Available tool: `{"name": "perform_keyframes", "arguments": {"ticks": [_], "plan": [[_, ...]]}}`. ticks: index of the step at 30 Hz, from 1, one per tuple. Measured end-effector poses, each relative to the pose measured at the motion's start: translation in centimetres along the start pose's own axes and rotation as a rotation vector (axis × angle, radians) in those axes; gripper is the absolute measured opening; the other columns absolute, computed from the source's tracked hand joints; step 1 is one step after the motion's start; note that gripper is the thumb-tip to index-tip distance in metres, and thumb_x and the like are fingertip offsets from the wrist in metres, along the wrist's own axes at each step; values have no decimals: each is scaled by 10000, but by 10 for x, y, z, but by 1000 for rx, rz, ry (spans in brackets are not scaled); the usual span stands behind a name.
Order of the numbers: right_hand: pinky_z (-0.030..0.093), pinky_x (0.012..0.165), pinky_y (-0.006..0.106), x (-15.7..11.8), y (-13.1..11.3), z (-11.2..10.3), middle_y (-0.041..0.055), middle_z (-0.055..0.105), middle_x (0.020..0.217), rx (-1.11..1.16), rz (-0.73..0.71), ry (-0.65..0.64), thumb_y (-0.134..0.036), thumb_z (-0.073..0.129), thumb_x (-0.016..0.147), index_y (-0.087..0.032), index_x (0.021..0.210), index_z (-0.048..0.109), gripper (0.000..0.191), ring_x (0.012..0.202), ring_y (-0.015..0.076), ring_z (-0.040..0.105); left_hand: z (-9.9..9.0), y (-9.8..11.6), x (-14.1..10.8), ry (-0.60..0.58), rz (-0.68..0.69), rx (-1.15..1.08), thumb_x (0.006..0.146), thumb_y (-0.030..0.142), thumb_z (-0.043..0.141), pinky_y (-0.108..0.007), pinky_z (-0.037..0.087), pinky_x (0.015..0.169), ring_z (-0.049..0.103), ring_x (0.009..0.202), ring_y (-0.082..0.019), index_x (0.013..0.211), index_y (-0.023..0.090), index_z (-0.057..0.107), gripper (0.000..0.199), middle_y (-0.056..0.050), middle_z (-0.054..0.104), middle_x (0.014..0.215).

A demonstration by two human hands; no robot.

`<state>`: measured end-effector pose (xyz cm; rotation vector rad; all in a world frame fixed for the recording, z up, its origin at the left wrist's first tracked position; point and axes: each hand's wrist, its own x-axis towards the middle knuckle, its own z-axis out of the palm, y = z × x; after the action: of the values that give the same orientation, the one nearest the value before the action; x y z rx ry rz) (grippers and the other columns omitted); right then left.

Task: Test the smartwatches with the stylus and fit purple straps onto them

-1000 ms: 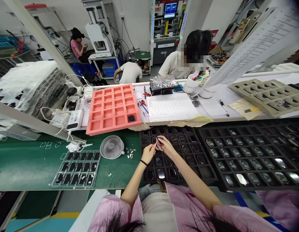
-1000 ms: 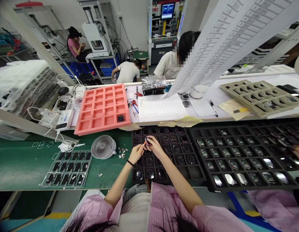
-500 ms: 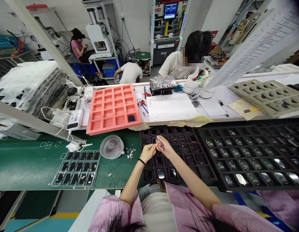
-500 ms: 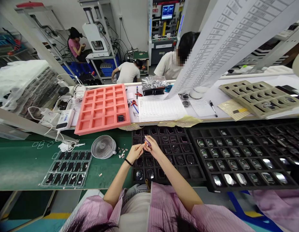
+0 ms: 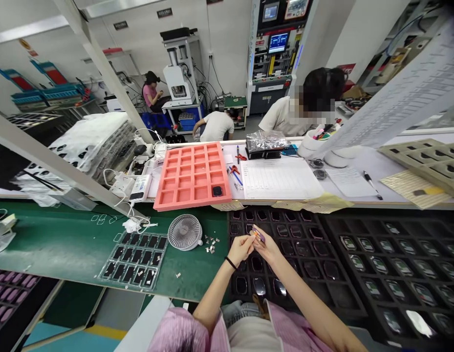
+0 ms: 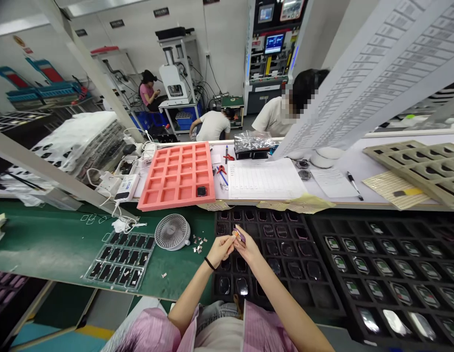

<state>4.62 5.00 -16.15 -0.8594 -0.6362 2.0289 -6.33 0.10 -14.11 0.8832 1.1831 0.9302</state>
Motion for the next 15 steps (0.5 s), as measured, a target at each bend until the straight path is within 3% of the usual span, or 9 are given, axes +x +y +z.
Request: {"name": "perform_keyframes", "arguments": {"ticks": [5,10,12,15], "plan": [[159,267,156,-4,5,-1,-109,360,405,-23,-42,34,-474,766,644,-214,627,470,394,280,11,173,-1,-10,4,83,21,-15,656,776,522,-187,146,327,227,288,-21,622,171,483,608,109,329,386],[175,290,155,2,24,-7,-104,419,478,-282,-137,181,-555,741,625,-236,779,507,425,305,31,264,4,-25,15,165,94,-37,618,746,593,-185,279,385,361,363,-50,619,194,409,582,87,404,452],[194,297,166,11,26,-17,-112,386,478,-440,-216,242,-620,677,647,-244,792,486,446,308,46,278,-4,-30,17,196,30,3,703,720,526,-191,259,373,321,339,-53,635,203,395,538,94,382,448],[245,317,191,26,13,-43,-110,385,505,-602,-289,344,-665,593,671,-252,768,435,453,314,62,298,-33,-38,15,389,-62,308,841,583,450,-193,296,412,373,363,-71,650,199,412,431,82,406,468]]}}
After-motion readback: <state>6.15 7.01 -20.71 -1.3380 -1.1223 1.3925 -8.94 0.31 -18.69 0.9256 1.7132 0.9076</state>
